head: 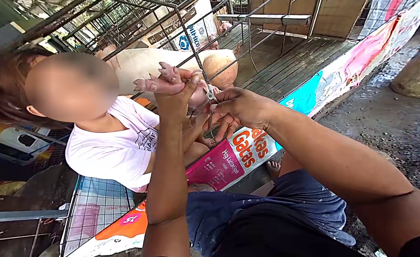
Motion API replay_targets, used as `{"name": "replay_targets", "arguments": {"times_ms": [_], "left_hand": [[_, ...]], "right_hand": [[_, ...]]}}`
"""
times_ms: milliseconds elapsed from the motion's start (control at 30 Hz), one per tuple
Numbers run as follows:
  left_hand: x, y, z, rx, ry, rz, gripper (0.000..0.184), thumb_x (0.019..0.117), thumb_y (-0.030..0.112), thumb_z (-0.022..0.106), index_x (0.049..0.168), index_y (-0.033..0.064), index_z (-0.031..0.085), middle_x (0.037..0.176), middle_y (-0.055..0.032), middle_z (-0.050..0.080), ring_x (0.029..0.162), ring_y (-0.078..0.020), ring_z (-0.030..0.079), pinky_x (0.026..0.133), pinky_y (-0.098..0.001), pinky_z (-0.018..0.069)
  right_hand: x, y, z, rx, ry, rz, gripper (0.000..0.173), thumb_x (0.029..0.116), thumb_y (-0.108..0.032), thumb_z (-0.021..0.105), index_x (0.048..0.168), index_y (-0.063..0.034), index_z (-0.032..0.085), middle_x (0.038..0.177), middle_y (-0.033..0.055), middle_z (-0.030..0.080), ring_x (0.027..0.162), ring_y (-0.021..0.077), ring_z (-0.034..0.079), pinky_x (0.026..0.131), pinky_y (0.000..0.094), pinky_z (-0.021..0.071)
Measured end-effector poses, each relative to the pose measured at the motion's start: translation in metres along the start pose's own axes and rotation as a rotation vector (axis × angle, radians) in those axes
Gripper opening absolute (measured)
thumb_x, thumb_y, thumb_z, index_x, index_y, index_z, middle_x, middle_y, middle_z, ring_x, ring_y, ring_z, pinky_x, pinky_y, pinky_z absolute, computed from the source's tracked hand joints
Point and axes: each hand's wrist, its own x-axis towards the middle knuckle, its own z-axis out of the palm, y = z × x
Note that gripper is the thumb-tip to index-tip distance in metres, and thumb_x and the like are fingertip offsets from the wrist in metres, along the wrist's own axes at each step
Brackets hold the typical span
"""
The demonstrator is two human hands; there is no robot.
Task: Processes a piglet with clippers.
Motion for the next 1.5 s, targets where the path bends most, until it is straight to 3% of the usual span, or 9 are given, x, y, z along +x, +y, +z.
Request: {"name": "replay_targets", "arguments": {"times_ms": [567,700,867,967,1100,1500], "left_hand": [[-0.006,-0.002,-0.005,-0.024,-0.019,0.02,0.021,0.0841,-0.003,0.078,0.098,0.0041,0.065,0.091,-0.003,0.072,0.087,-0.0127,0.071,0.084,-0.0307,0.0602],[-0.006,-0.004,-0.009,-0.019,-0.027,0.034,0.02,0.085,-0.001,0.078,0.099,0.0037,0.065,0.091,-0.0036,0.071,0.087,-0.0139,0.07,0.084,-0.0326,0.0594],[-0.008,-0.005,-0.01,-0.022,-0.028,0.058,0.018,0.0856,-0.003,0.077,0.099,0.0041,0.067,0.091,-0.0021,0.072,0.087,-0.0124,0.07,0.085,-0.0317,0.0599],[-0.011,-0.007,-0.01,-0.017,-0.026,0.047,0.02,0.0855,-0.003,0.077,0.1,0.0052,0.066,0.092,-0.001,0.072,0.088,-0.0113,0.07,0.085,-0.0305,0.0593],[-0.015,-0.01,-0.011,-0.027,-0.014,0.02,0.02,0.0853,-0.003,0.077,0.1,0.0041,0.066,0.092,-0.0025,0.072,0.089,-0.0127,0.071,0.087,-0.0312,0.0597],[-0.018,-0.014,-0.013,-0.069,0.059,-0.002,0.022,0.0869,-0.004,0.075,0.102,0.0076,0.064,0.094,0.0003,0.072,0.09,-0.0108,0.07,0.086,-0.0301,0.0593]], "right_hand": [[0.014,0.0,0.008,0.062,0.062,-0.035,0.026,0.1109,-0.016,0.04,0.114,0.0012,0.059,0.084,0.0213,0.074,0.057,0.0273,0.072,0.046,0.0349,0.0595],[0.018,-0.004,0.009,0.043,0.061,-0.028,0.024,0.1112,-0.016,0.04,0.117,0.0006,0.057,0.083,0.0198,0.073,0.056,0.0255,0.071,0.047,0.0342,0.0592],[0.022,0.002,0.013,0.054,0.102,-0.036,0.025,0.1114,-0.021,0.04,0.116,-0.0026,0.057,0.071,0.0166,0.07,0.044,0.0215,0.065,0.037,0.0319,0.0533],[0.024,0.0,0.015,0.044,0.112,-0.03,0.023,0.1115,-0.018,0.039,0.115,-0.0014,0.055,0.07,0.0141,0.068,0.045,0.0166,0.062,0.039,0.0258,0.0497],[0.03,0.014,0.013,0.052,0.136,-0.069,0.027,0.1118,-0.025,0.041,0.112,-0.0037,0.058,0.062,0.0129,0.065,0.039,0.0148,0.059,0.035,0.0251,0.047],[0.042,0.012,0.016,-0.162,0.181,-0.131,0.026,0.1123,-0.02,0.04,0.105,-0.0008,0.056,0.066,0.0112,0.064,0.04,0.0125,0.054,0.037,0.0229,0.0443]]}}
